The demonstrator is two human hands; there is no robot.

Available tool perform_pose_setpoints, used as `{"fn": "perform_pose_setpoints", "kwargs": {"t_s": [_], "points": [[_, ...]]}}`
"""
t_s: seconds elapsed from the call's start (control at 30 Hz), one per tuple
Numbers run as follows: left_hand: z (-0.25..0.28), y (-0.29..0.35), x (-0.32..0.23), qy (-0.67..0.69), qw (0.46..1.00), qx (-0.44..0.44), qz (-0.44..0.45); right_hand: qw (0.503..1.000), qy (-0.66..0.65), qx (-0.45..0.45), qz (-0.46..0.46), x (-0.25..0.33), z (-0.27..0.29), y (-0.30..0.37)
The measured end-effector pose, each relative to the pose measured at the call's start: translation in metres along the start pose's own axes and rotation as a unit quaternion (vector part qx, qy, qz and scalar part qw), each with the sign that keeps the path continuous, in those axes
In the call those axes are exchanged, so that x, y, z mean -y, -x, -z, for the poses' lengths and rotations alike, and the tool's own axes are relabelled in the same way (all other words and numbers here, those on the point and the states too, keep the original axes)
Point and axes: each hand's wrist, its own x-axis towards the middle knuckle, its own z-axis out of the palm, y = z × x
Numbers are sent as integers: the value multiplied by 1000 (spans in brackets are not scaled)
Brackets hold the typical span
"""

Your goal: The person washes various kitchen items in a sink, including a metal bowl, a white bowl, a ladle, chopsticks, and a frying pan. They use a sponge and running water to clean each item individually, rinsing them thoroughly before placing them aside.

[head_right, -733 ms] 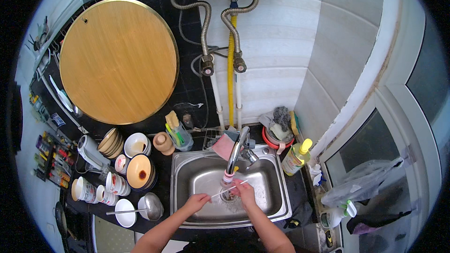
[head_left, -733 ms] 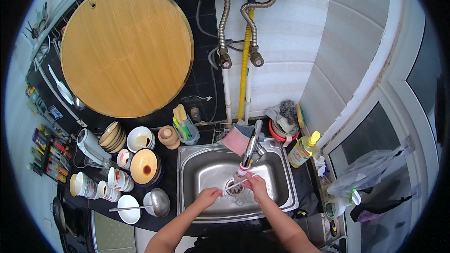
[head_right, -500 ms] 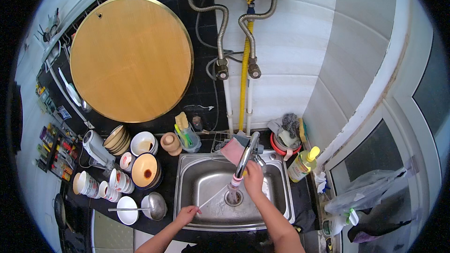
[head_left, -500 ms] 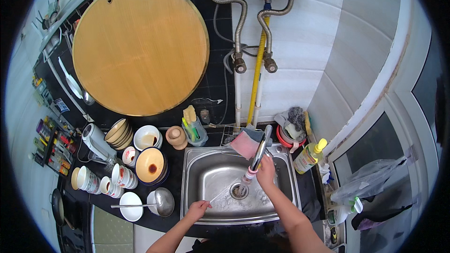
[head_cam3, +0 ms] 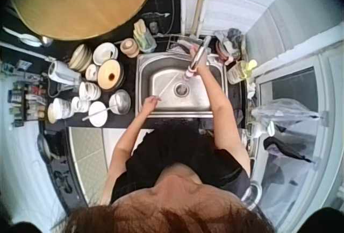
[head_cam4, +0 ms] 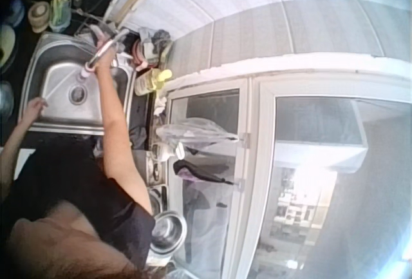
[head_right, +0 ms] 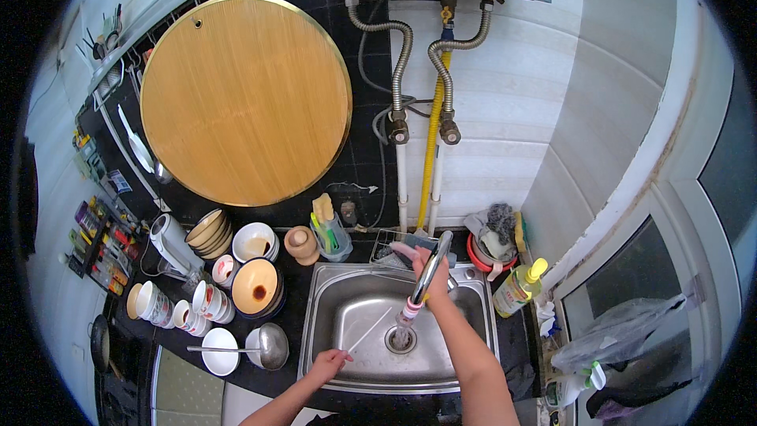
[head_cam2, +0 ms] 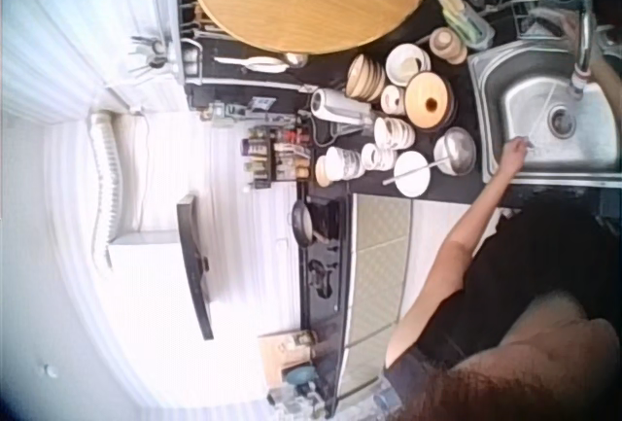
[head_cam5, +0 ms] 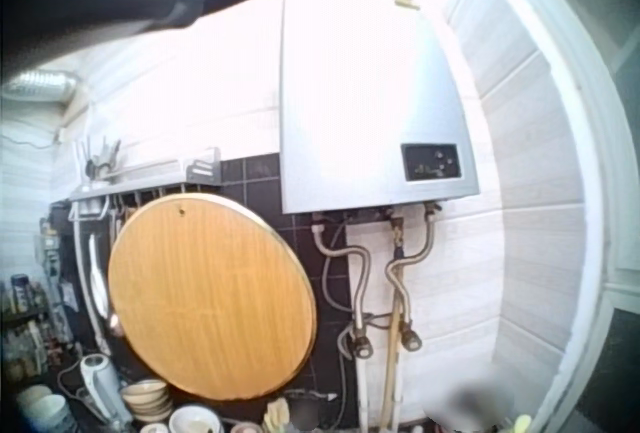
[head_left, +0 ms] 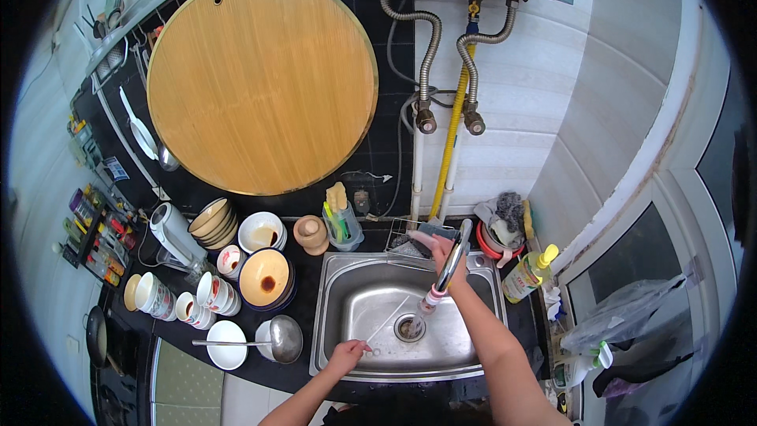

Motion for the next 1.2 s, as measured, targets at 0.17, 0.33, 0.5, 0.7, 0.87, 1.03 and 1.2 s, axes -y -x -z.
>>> {"fn": "perform_pose_setpoints", "kwargs": {"t_s": [0.17,0.33,0.5,0.7,0.87,1.03,1.2], "points": [[-7,-3,-9,6,1000,13,11,910,-284,-95,-286,6,30,33],[-14,-4,-15,13,998,24,62,896,-244,-101,-356,38,67,104],[-54,-21,-11,12,996,61,67,887,-256,87,-374,37,23,199],[-76,-26,6,-187,979,-20,-82,910,-248,73,-325,46,-45,231],[-79,-3,-29,-217,971,-8,-103,871,-235,10,-431,53,-49,214],[-75,15,-34,-241,966,15,-90,785,-373,-20,-494,26,-40,166],[-69,12,-32,-242,959,-14,-149,766,-416,14,-491,25,-43,164]]}}
